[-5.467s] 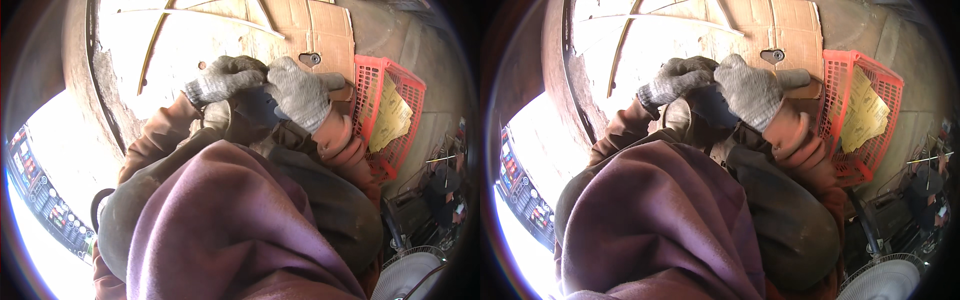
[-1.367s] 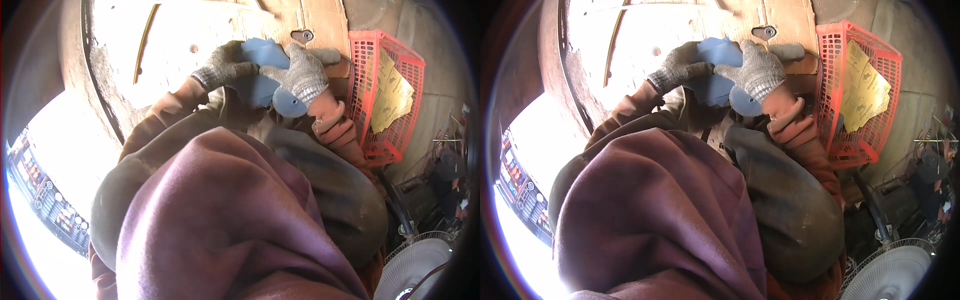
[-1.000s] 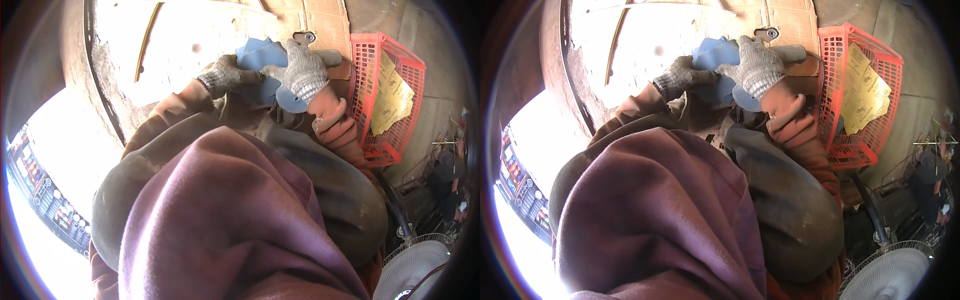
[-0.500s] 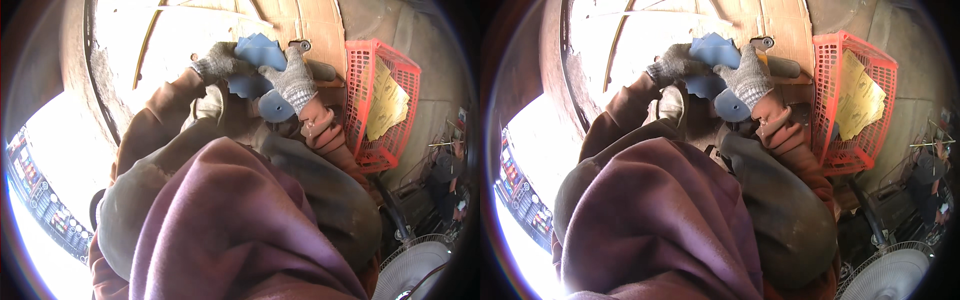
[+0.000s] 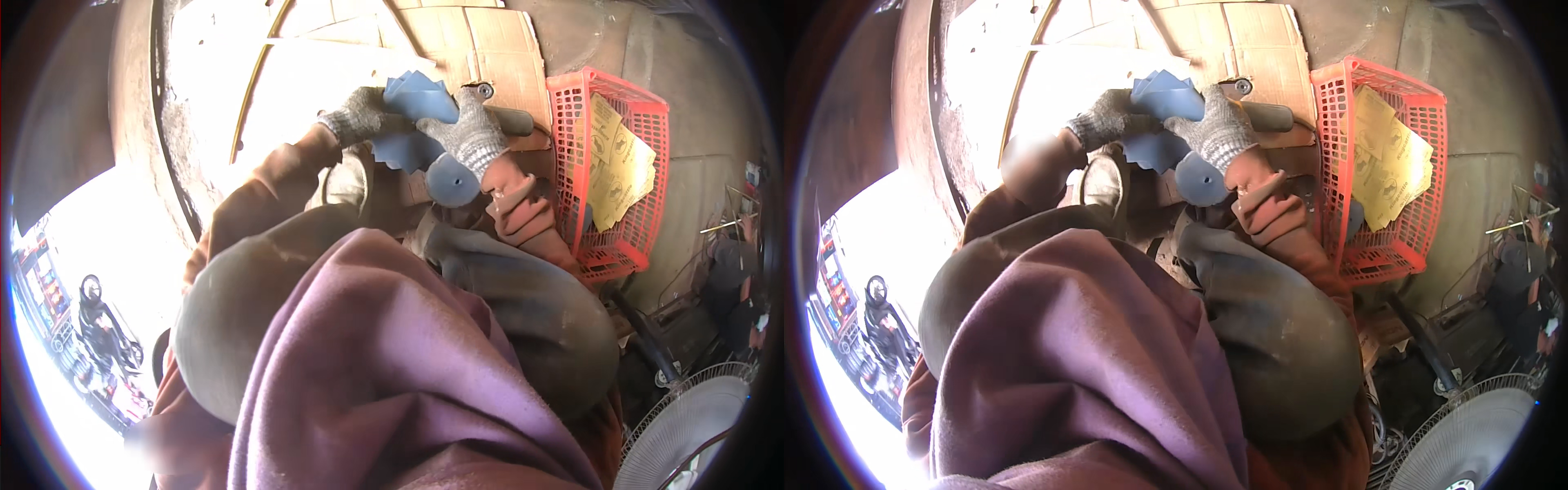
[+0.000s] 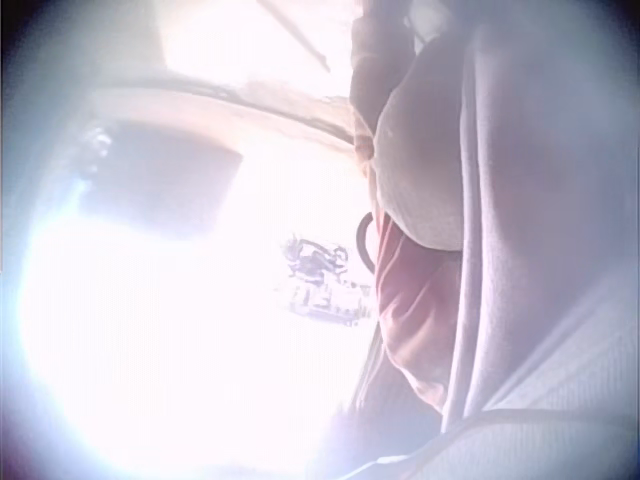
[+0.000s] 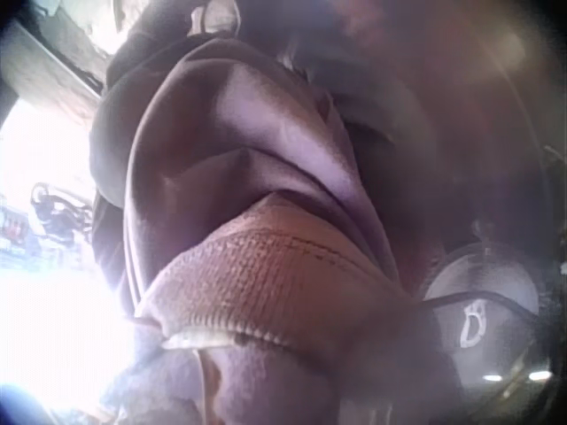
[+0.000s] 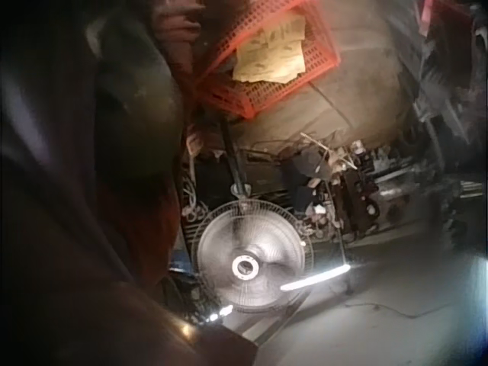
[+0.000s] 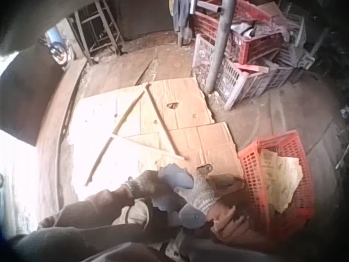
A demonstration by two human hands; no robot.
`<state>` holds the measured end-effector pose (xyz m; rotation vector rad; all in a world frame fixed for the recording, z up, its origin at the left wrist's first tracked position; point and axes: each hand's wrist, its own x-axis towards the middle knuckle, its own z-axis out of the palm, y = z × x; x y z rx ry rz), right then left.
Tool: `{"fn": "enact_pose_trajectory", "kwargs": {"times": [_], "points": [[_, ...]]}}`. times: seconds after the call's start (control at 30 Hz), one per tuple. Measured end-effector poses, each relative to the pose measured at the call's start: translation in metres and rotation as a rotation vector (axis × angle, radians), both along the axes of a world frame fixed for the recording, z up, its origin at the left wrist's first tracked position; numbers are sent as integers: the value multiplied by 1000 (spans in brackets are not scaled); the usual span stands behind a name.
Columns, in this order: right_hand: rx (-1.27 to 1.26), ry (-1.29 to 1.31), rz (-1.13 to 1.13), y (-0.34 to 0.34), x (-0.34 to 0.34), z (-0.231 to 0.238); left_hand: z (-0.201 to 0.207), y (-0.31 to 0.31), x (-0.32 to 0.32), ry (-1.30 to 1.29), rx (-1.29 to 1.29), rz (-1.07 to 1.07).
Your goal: The person uses an angle grinder to sand and smooth the edges of metal components. They handle a metal frame and separate curved metal pieces, swapping between different grinding discs while holding the items in place.
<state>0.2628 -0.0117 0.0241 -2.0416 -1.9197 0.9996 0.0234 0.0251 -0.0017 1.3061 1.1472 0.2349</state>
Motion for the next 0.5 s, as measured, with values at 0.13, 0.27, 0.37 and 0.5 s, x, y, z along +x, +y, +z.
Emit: {"fn": "enact_pose_trajectory", "kwargs": {"times": [0.13,0.27,0.37,0.5], "points": [[-74,238,-141,-1,29,-4,-2,-4,2,-216,-247,153],[92,328,-437,14,28,5,-2,-5,0,-146,-277,174],[194,589,-434,34,-6,7,-2,-4,-1,-184,-236,213],[304,293,-24,41,-21,1,-3,-7,-3,-208,-130,256]]}}
